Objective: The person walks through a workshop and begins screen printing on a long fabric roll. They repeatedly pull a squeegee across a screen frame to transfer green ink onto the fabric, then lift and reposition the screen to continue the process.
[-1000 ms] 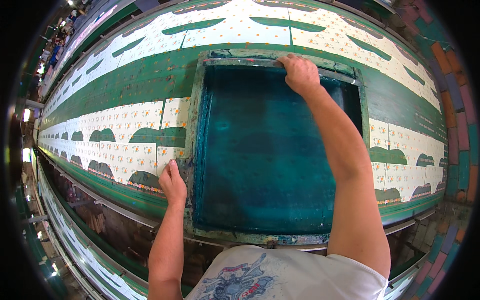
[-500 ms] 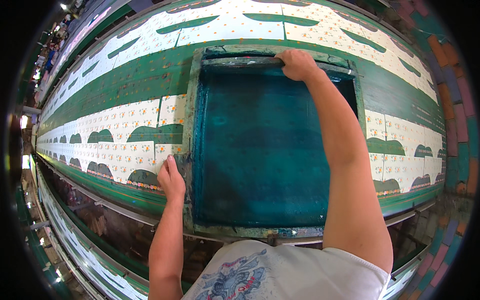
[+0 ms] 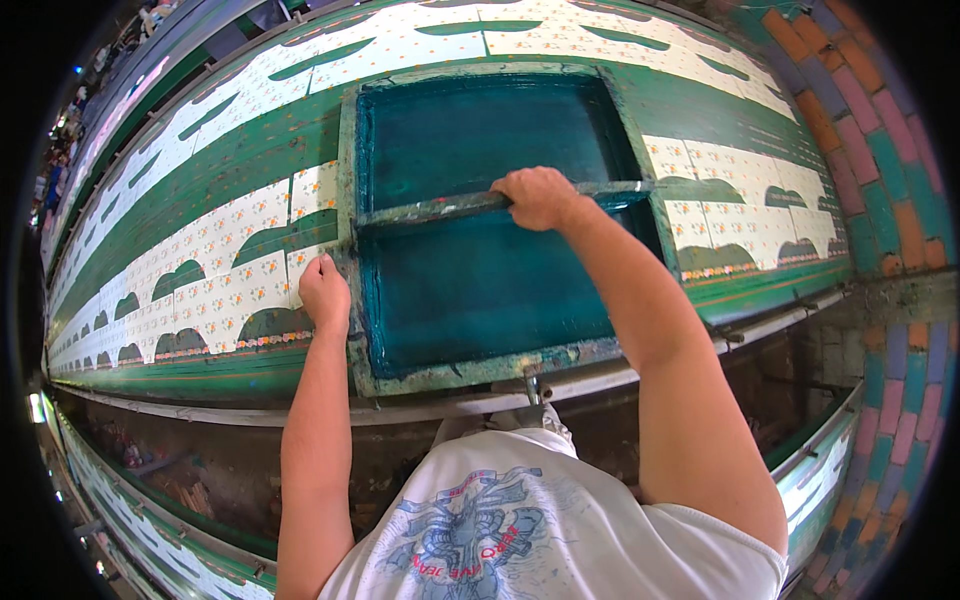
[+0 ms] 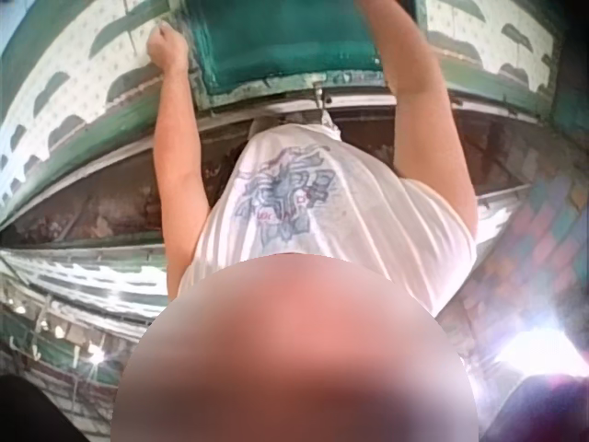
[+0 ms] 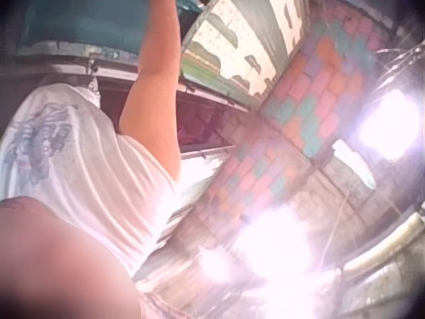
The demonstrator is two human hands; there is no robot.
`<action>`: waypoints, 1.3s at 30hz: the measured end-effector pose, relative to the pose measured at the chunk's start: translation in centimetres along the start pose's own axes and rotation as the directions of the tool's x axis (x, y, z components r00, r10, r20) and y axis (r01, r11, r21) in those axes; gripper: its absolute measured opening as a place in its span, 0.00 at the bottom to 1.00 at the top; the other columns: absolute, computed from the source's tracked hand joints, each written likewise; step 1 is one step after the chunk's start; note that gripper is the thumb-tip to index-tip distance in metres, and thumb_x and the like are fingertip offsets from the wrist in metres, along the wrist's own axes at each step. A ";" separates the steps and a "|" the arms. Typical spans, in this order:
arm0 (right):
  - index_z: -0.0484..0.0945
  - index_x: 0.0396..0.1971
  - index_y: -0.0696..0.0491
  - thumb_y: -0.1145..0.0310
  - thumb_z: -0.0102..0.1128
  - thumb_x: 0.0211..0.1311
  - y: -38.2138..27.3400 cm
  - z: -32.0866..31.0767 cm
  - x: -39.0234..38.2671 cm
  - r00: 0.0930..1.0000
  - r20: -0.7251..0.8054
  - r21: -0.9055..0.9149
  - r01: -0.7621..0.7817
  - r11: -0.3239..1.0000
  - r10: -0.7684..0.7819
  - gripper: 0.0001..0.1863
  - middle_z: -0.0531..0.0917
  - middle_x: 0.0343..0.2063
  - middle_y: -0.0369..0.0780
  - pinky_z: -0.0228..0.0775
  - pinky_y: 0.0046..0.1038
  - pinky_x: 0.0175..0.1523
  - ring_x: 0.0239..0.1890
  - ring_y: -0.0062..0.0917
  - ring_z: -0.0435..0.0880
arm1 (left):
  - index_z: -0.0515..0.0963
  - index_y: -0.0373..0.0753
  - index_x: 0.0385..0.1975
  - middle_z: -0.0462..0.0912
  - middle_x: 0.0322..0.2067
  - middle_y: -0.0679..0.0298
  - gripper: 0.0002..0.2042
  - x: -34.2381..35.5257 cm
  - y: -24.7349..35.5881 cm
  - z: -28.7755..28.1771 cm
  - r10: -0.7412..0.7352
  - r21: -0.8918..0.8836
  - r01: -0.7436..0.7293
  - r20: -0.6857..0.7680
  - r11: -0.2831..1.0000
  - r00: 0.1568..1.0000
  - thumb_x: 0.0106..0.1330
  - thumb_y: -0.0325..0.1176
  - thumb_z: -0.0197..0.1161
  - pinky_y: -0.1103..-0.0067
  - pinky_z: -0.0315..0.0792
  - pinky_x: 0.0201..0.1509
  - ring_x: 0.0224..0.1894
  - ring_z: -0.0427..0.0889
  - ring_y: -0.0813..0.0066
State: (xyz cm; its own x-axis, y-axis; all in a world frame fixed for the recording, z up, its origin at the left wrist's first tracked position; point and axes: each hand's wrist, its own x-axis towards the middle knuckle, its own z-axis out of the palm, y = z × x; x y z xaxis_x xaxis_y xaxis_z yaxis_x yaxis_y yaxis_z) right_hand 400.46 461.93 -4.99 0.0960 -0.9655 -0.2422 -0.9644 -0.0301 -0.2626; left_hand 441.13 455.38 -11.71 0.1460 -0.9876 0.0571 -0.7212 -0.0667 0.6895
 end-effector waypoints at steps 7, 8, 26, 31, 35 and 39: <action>0.91 0.62 0.44 0.72 0.74 0.69 -6.9 3.3 -11.3 0.999 0.009 0.035 -0.040 0.999 0.039 0.22 0.93 0.54 0.44 0.83 0.51 0.65 0.60 0.48 0.91 | 0.84 0.32 0.37 0.90 0.34 0.43 0.20 0.7 -1.3 0.6 -0.006 -0.057 0.008 0.046 0.998 0.999 0.87 0.42 0.59 0.50 0.77 0.46 0.39 0.88 0.35; 0.91 0.62 0.44 0.72 0.74 0.69 -7.7 3.6 -12.7 0.999 0.014 0.036 -0.040 0.999 0.040 0.22 0.93 0.53 0.43 0.84 0.50 0.64 0.59 0.47 0.92 | 0.85 0.32 0.37 0.91 0.35 0.43 0.20 0.8 -1.5 0.7 -0.007 -0.063 0.010 0.048 0.998 0.999 0.87 0.42 0.59 0.50 0.78 0.47 0.40 0.88 0.35; 0.94 0.58 0.51 0.46 0.82 0.66 -8.1 9.1 -22.9 0.951 -0.255 0.189 0.227 0.955 -0.176 0.29 0.92 0.53 0.42 0.76 0.47 0.70 0.63 0.42 0.85 | 0.91 0.36 0.50 0.93 0.49 0.41 0.16 2.3 -4.4 2.4 0.138 0.072 -0.133 -0.069 0.989 0.988 0.84 0.41 0.60 0.49 0.81 0.61 0.55 0.90 0.33; 0.94 0.51 0.54 0.58 0.81 0.68 1.0 7.2 -24.2 0.833 -0.552 0.278 0.228 0.933 -0.039 0.18 0.94 0.51 0.44 0.78 0.48 0.67 0.61 0.43 0.87 | 0.91 0.34 0.51 0.93 0.51 0.40 0.21 2.3 -4.0 2.0 0.101 0.265 -0.084 -0.049 0.960 0.994 0.86 0.45 0.56 0.48 0.81 0.63 0.55 0.89 0.31; 0.89 0.64 0.55 0.68 0.77 0.73 11.3 6.6 -25.9 0.676 -0.683 0.458 0.104 0.883 0.275 0.22 0.88 0.64 0.49 0.74 0.48 0.78 0.69 0.49 0.84 | 0.90 0.32 0.53 0.92 0.53 0.37 0.25 1.9 -2.8 1.7 0.038 0.394 -0.011 -0.063 0.919 0.997 0.88 0.48 0.52 0.45 0.79 0.64 0.57 0.88 0.29; 0.78 0.78 0.54 0.61 0.68 0.82 19.3 8.0 -26.0 0.751 -0.564 0.576 0.060 0.816 0.343 0.30 0.76 0.78 0.52 0.67 0.47 0.84 0.81 0.51 0.73 | 0.90 0.30 0.50 0.92 0.50 0.36 0.28 1.4 -1.8 1.5 0.074 0.463 -0.032 -0.073 0.886 0.995 0.89 0.49 0.49 0.44 0.80 0.61 0.54 0.88 0.26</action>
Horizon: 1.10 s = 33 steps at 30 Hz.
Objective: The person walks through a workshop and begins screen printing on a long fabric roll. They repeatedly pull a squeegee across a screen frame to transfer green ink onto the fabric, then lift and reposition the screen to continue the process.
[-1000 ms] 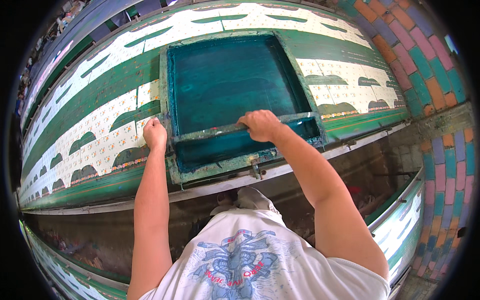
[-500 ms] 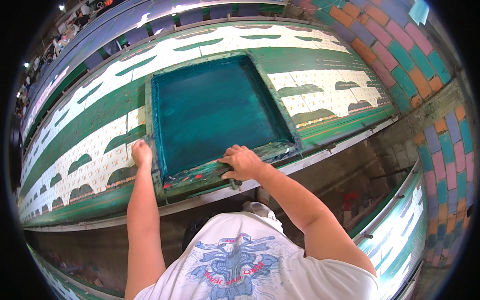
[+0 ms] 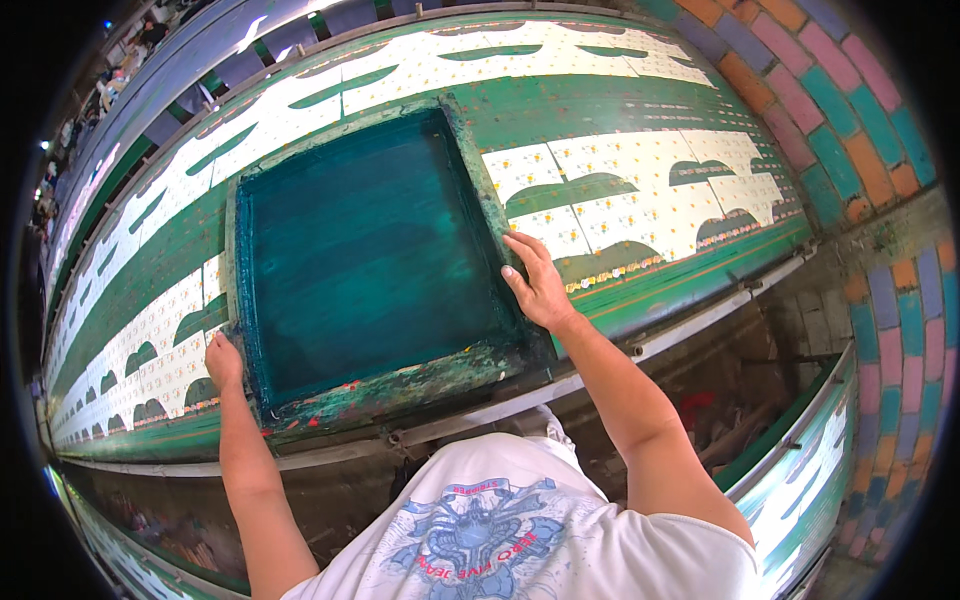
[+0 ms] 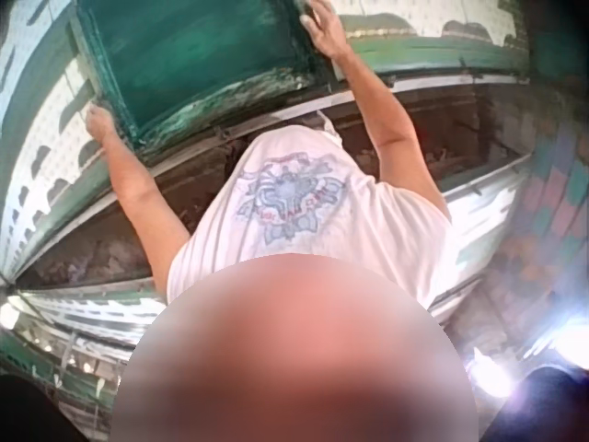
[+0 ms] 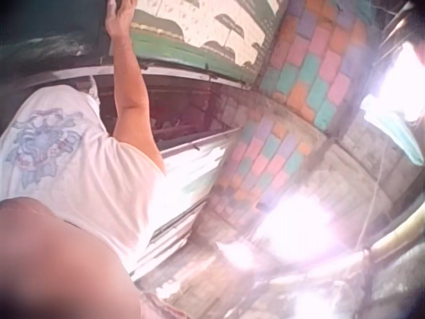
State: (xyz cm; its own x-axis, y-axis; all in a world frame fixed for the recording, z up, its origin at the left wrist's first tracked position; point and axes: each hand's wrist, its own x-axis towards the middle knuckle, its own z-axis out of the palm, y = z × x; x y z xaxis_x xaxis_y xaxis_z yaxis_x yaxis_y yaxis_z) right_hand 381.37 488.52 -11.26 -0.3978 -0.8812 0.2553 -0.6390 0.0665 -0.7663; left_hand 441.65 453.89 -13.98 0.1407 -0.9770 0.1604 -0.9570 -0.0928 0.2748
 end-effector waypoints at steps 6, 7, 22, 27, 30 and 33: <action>0.74 0.82 0.55 0.56 0.60 0.87 4.6 1.8 1.2 0.997 0.013 0.342 -0.081 0.936 0.082 0.32 0.73 0.81 0.50 0.65 0.43 0.85 0.84 0.44 0.71 | 0.90 0.30 0.51 0.92 0.48 0.35 0.27 -0.4 0.2 -0.6 -0.024 0.055 0.024 -0.005 0.998 1.000 0.89 0.49 0.51 0.45 0.79 0.60 0.52 0.89 0.28; 0.74 0.82 0.55 0.59 0.59 0.87 5.0 2.0 1.3 0.994 0.000 0.374 -0.099 0.922 0.106 0.31 0.73 0.81 0.48 0.65 0.41 0.85 0.83 0.40 0.71 | 0.91 0.30 0.51 0.92 0.48 0.36 0.27 -0.4 0.3 -0.6 -0.033 0.059 0.033 -0.001 0.998 0.999 0.89 0.49 0.51 0.45 0.79 0.60 0.52 0.89 0.28; 0.78 0.79 0.59 0.42 0.59 0.86 2.0 0.4 2.3 0.890 0.035 0.743 -0.327 0.584 0.454 0.38 0.82 0.77 0.45 0.68 0.37 0.78 0.75 0.33 0.79 | 0.90 0.32 0.56 0.91 0.51 0.34 0.28 0.3 -2.3 1.1 -0.096 -0.050 0.098 0.053 0.994 0.994 0.90 0.51 0.51 0.46 0.78 0.64 0.57 0.88 0.27; 0.83 0.77 0.53 0.46 0.60 0.86 0.9 -0.8 2.0 0.843 0.045 0.726 -0.396 0.563 0.535 0.33 0.87 0.72 0.39 0.73 0.28 0.56 0.59 0.23 0.84 | 0.90 0.26 0.52 0.91 0.52 0.32 0.29 2.2 -5.8 3.5 -0.023 -0.063 0.031 0.124 0.998 0.992 0.89 0.48 0.49 0.45 0.78 0.63 0.56 0.88 0.26; 0.83 0.76 0.52 0.45 0.61 0.86 0.3 -1.2 2.3 0.863 0.029 0.806 -0.319 0.499 0.504 0.32 0.87 0.72 0.37 0.74 0.27 0.54 0.55 0.22 0.85 | 0.90 0.24 0.53 0.93 0.48 0.33 0.29 3.1 -7.2 4.1 0.002 -0.258 0.033 0.136 0.966 0.991 0.90 0.48 0.50 0.49 0.79 0.62 0.52 0.90 0.28; 0.82 0.76 0.52 0.48 0.63 0.87 -0.5 -1.9 3.4 0.867 0.055 0.872 -0.283 0.399 0.495 0.30 0.86 0.73 0.38 0.78 0.32 0.64 0.60 0.27 0.87 | 0.87 0.20 0.42 0.89 0.32 0.49 0.33 4.0 -6.5 3.6 -0.143 -0.420 0.209 0.184 0.883 0.973 0.90 0.54 0.57 0.55 0.76 0.49 0.36 0.85 0.52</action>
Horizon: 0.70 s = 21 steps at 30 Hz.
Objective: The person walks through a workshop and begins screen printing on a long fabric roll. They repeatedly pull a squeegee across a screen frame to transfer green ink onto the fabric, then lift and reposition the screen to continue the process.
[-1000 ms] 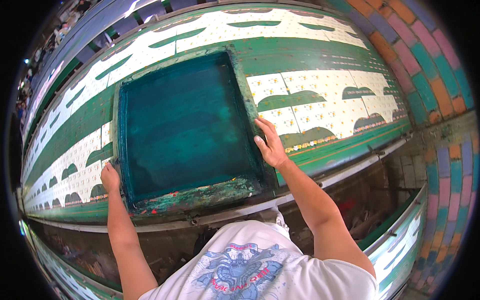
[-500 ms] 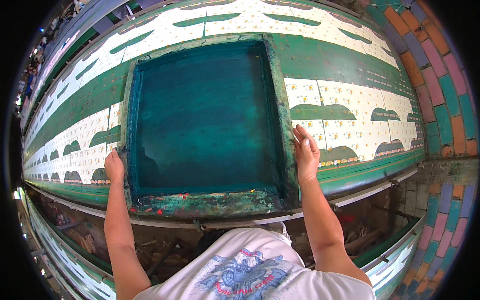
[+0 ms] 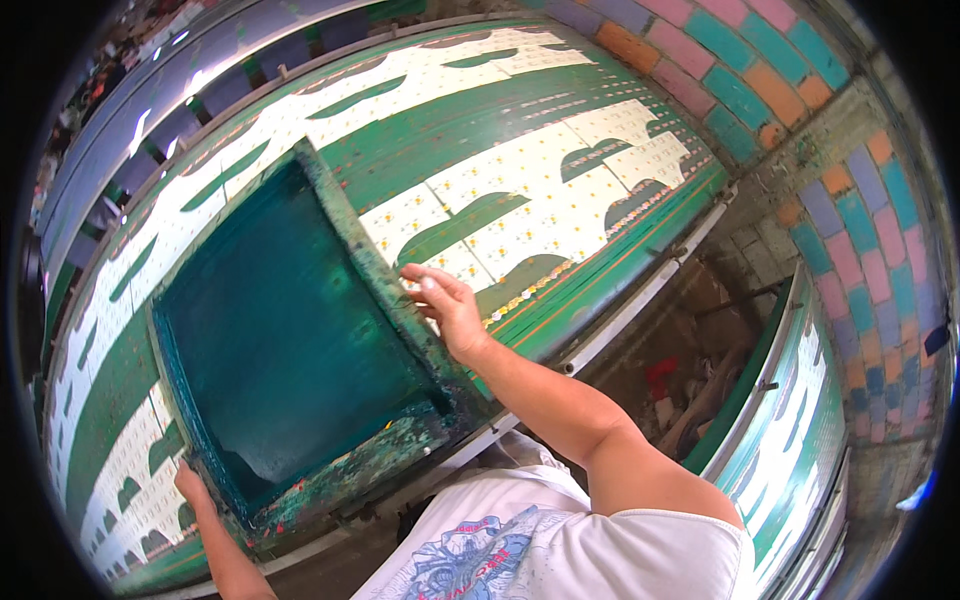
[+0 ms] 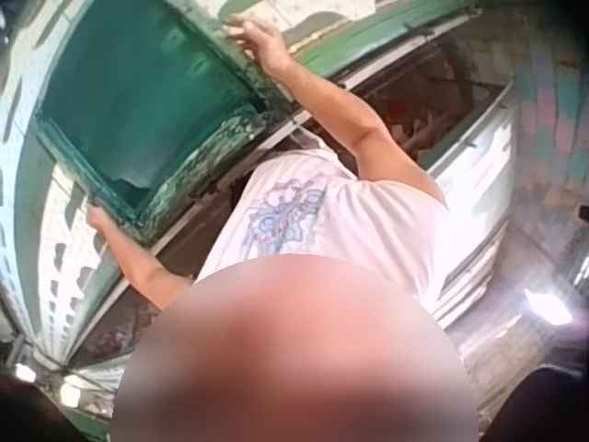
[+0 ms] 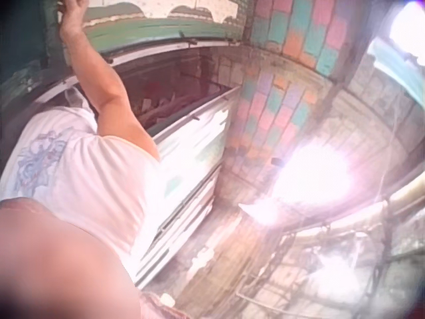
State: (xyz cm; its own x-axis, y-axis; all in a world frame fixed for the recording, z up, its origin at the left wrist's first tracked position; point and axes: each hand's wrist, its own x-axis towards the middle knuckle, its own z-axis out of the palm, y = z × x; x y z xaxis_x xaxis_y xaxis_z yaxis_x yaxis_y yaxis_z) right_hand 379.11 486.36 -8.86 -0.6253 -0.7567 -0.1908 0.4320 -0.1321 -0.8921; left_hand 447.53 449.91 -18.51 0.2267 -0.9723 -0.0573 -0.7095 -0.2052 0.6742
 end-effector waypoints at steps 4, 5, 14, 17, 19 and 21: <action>0.82 0.77 0.50 0.48 0.63 0.88 -3.8 -0.3 1.7 1.000 0.008 -0.047 -0.003 0.999 0.003 0.30 0.86 0.74 0.38 0.75 0.37 0.70 0.63 0.28 0.85 | 0.91 0.29 0.45 0.92 0.37 0.59 0.36 -1.3 6.5 -1.7 -0.239 -0.116 0.251 0.106 0.961 0.965 0.87 0.64 0.59 0.63 0.80 0.48 0.39 0.87 0.64; 0.82 0.77 0.50 0.47 0.63 0.88 -5.2 -0.7 2.3 1.000 -0.004 -0.062 -0.019 0.998 0.019 0.30 0.86 0.74 0.37 0.74 0.38 0.71 0.63 0.27 0.85 | 0.91 0.31 0.48 0.92 0.40 0.59 0.35 -2.5 8.6 -2.3 -0.216 -0.204 0.243 0.147 0.948 0.965 0.87 0.65 0.59 0.65 0.81 0.49 0.40 0.88 0.65; 0.82 0.77 0.52 0.50 0.65 0.86 -17.6 -17.5 9.1 0.991 0.128 -0.325 0.007 0.946 0.037 0.30 0.85 0.70 0.41 0.80 0.40 0.71 0.67 0.29 0.84 | 0.88 0.32 0.62 0.94 0.53 0.57 0.39 -16.2 27.3 4.5 -0.116 -0.538 0.329 0.391 0.776 0.913 0.83 0.70 0.60 0.69 0.84 0.64 0.56 0.92 0.65; 0.83 0.76 0.52 0.51 0.64 0.86 -20.5 -26.2 11.4 0.977 0.214 -0.342 0.075 0.937 0.000 0.30 0.84 0.71 0.41 0.79 0.38 0.72 0.69 0.29 0.82 | 0.88 0.32 0.61 0.94 0.54 0.57 0.39 -21.4 31.6 9.5 -0.122 -0.518 0.379 0.461 0.767 0.879 0.83 0.70 0.60 0.68 0.85 0.64 0.55 0.93 0.65; 0.82 0.76 0.52 0.50 0.64 0.86 -22.8 -32.6 13.2 0.972 0.234 -0.381 0.085 0.921 0.007 0.30 0.82 0.73 0.41 0.74 0.38 0.76 0.72 0.30 0.79 | 0.88 0.32 0.60 0.95 0.54 0.57 0.38 -25.9 34.8 13.2 -0.125 -0.505 0.395 0.485 0.768 0.865 0.83 0.69 0.60 0.67 0.85 0.65 0.54 0.93 0.64; 0.82 0.77 0.51 0.50 0.64 0.86 -24.7 -38.3 14.7 0.971 0.239 -0.408 0.097 0.908 0.003 0.30 0.81 0.73 0.42 0.71 0.39 0.78 0.74 0.31 0.77 | 0.88 0.33 0.59 0.95 0.54 0.56 0.38 -30.4 38.6 17.4 -0.151 -0.484 0.392 0.464 0.782 0.873 0.83 0.69 0.60 0.67 0.85 0.65 0.53 0.93 0.64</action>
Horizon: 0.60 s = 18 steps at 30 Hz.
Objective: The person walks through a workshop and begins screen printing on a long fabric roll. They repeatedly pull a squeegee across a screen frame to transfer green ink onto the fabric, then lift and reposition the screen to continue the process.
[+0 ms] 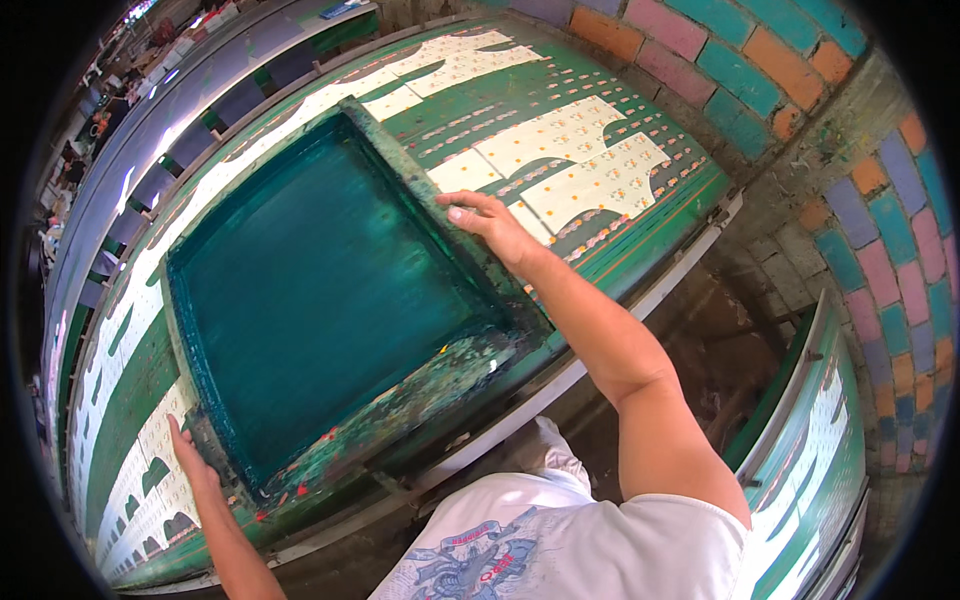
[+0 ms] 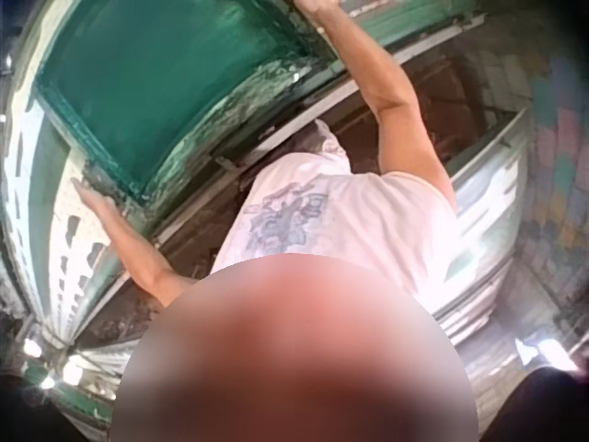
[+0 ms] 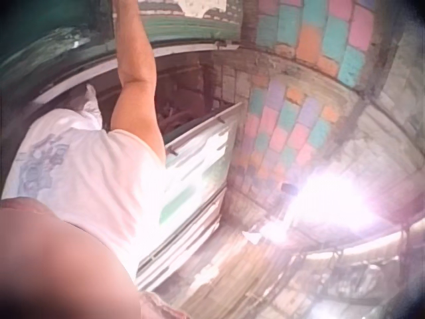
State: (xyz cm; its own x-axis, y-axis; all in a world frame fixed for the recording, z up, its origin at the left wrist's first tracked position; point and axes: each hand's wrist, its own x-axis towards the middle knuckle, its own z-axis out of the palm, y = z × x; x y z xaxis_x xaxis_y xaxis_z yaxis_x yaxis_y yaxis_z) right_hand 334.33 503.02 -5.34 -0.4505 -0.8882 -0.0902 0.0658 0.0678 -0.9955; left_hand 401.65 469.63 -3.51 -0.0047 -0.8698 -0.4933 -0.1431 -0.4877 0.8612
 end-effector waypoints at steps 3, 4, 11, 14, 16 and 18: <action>0.82 0.77 0.49 0.51 0.62 0.85 0.0 -8.9 0.2 0.991 -0.017 0.058 -0.131 0.990 0.133 0.29 0.80 0.74 0.42 0.64 0.38 0.82 0.75 0.32 0.75 | 0.88 0.34 0.59 0.95 0.52 0.57 0.36 -3.2 -2.2 10.9 0.041 -0.055 -0.043 -0.042 0.998 0.998 0.84 0.68 0.60 0.69 0.85 0.62 0.52 0.93 0.65; 0.82 0.76 0.49 0.50 0.62 0.85 -0.2 -11.9 0.3 0.993 -0.015 0.009 -0.120 0.993 0.120 0.29 0.80 0.74 0.42 0.63 0.38 0.82 0.75 0.32 0.75 | 0.88 0.34 0.59 0.95 0.51 0.57 0.36 -4.0 -2.6 14.3 0.056 -0.072 -0.058 -0.021 0.996 0.998 0.84 0.68 0.60 0.69 0.85 0.61 0.51 0.93 0.66; 0.84 0.74 0.53 0.51 0.61 0.85 0.6 -25.7 0.5 0.987 -0.147 -0.045 -0.065 0.997 0.058 0.28 0.84 0.71 0.40 0.59 0.37 0.84 0.76 0.32 0.75 | 0.87 0.31 0.60 0.93 0.51 0.58 0.30 -9.8 -6.1 28.9 0.083 -0.091 -0.091 -0.092 0.992 0.992 0.88 0.59 0.61 0.70 0.82 0.61 0.51 0.91 0.68; 0.84 0.74 0.54 0.51 0.62 0.84 1.3 -29.9 0.7 0.983 -0.171 -0.024 -0.073 0.997 0.068 0.29 0.84 0.71 0.40 0.60 0.37 0.84 0.76 0.31 0.76 | 0.87 0.30 0.61 0.91 0.53 0.59 0.30 -11.4 -7.0 32.9 0.114 -0.069 -0.123 -0.124 0.990 0.986 0.88 0.58 0.61 0.70 0.80 0.62 0.53 0.88 0.69; 0.84 0.74 0.54 0.50 0.62 0.84 1.7 -31.7 0.4 0.984 -0.173 -0.016 -0.052 0.999 0.049 0.30 0.83 0.71 0.40 0.62 0.37 0.83 0.75 0.31 0.77 | 0.87 0.29 0.62 0.90 0.54 0.59 0.30 -12.5 -7.5 34.7 0.087 -0.105 -0.098 -0.104 0.990 0.991 0.88 0.57 0.61 0.70 0.80 0.63 0.54 0.87 0.69; 0.83 0.74 0.54 0.49 0.63 0.83 2.2 -33.4 0.1 0.982 -0.182 0.004 -0.045 0.999 0.045 0.31 0.83 0.71 0.40 0.63 0.37 0.82 0.74 0.31 0.77 | 0.86 0.29 0.62 0.90 0.55 0.59 0.30 -13.3 -7.9 36.1 0.105 -0.054 -0.113 -0.142 0.992 0.984 0.89 0.56 0.61 0.69 0.80 0.63 0.55 0.88 0.68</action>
State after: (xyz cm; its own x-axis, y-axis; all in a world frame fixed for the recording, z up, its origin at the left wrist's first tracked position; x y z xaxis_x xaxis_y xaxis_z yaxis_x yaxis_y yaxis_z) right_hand 304.68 518.26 -8.47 -0.6016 -0.7868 -0.1381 0.0892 0.1056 -0.9904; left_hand 367.11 487.76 -8.16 0.1206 -0.9179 -0.3781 -0.0882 -0.3893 0.9169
